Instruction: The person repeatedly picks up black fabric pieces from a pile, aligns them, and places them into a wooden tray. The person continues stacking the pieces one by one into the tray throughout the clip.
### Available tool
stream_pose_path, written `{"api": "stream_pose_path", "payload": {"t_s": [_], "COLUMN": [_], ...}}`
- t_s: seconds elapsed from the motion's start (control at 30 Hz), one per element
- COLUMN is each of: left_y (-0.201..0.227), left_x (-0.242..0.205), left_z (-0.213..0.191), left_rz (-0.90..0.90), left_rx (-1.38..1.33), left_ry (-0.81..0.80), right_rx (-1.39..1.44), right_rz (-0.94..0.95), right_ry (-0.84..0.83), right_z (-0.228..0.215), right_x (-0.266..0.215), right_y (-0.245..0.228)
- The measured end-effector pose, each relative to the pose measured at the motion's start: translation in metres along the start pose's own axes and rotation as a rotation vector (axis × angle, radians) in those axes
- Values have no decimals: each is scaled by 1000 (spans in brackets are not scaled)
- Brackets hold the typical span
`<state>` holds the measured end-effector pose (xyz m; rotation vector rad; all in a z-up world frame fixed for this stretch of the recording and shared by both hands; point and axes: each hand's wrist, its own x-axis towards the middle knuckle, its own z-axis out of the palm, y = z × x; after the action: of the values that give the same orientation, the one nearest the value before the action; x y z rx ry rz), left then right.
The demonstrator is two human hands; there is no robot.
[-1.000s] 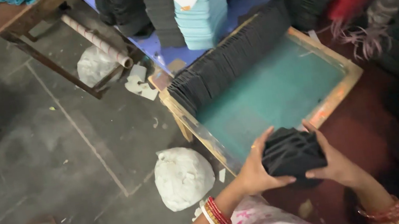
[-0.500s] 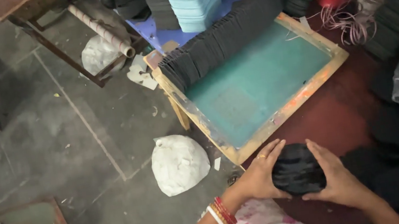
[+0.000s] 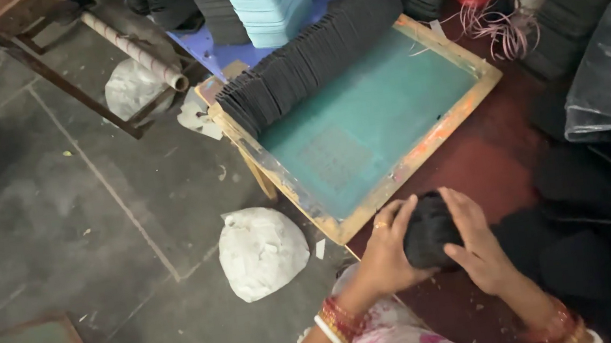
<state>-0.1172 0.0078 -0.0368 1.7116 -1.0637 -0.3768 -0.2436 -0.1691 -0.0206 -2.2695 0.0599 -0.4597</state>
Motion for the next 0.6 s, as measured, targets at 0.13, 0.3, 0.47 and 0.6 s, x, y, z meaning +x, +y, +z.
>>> {"api": "stream_pose_path", "payload": {"t_s": [0.13,0.3,0.47,0.6], "left_y": [1,-10,-3,8], "left_x": [-12,-21,-8,6], "left_z": [-3,-7,18,5], "left_rz": [187,123,178,120], "left_rx": [141,150,256,282], "left_ry": [-24,-103,18,-49], "right_rx": [-77,-30,-79,47], "right_rz": [-20,95,-12,127], "right_ry": [28,-7,20,-51], "right_z": [4,10,35,13], "right_x": [-19,-29,-31,-19], "right_y": [6,25,33,39]}}
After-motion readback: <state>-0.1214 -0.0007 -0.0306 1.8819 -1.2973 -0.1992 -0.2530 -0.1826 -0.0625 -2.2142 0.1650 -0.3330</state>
